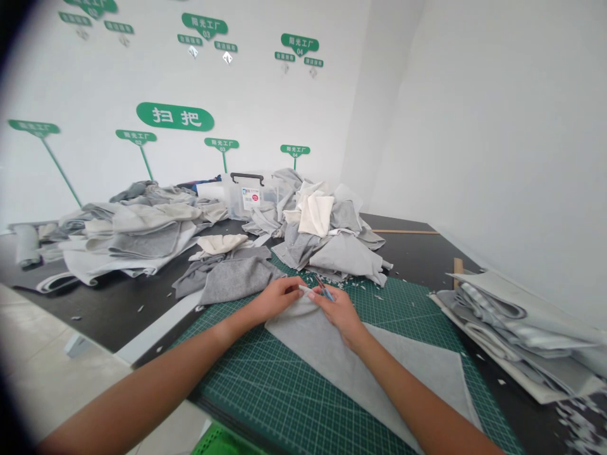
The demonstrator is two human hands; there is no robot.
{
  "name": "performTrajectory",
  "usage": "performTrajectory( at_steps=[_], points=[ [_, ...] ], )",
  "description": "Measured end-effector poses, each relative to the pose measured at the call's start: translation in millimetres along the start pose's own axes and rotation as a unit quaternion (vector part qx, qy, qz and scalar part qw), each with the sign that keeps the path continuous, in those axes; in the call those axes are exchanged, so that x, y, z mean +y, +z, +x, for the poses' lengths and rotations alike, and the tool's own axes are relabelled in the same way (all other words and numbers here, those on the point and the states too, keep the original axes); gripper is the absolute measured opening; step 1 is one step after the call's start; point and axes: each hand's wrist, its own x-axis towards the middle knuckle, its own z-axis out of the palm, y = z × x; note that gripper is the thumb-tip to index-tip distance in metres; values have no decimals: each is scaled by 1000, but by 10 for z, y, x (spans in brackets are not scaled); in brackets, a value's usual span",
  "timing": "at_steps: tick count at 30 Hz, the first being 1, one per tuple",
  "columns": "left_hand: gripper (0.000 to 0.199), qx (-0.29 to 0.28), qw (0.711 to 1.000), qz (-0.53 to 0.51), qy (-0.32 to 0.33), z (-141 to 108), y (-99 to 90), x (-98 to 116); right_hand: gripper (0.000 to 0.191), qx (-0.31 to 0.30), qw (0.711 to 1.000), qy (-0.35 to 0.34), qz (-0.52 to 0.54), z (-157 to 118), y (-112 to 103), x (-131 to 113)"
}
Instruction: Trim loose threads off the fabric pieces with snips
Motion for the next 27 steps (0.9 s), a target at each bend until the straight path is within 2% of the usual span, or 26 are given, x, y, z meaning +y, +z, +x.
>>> performTrajectory(
  at_steps=[7,13,19,24,27],
  points=[
    [23,-6,1000,6,16,-15,1,43,33,-21,999,-6,30,2,8,-6],
    [25,9,1000,-28,3,15,23,-6,33,61,991,-68,-97,50,8,58],
    [29,26,999,-35,-3,41,23,-54,34,67,983,-95,-142,41,21,53],
    [20,34,999,-31,13,24,20,-14,43,14,997,-39,-65,8,45,17],
    [18,44,998,-17,43,12,10,42,44,12,999,-15,-38,-2,45,10]
  ],
)
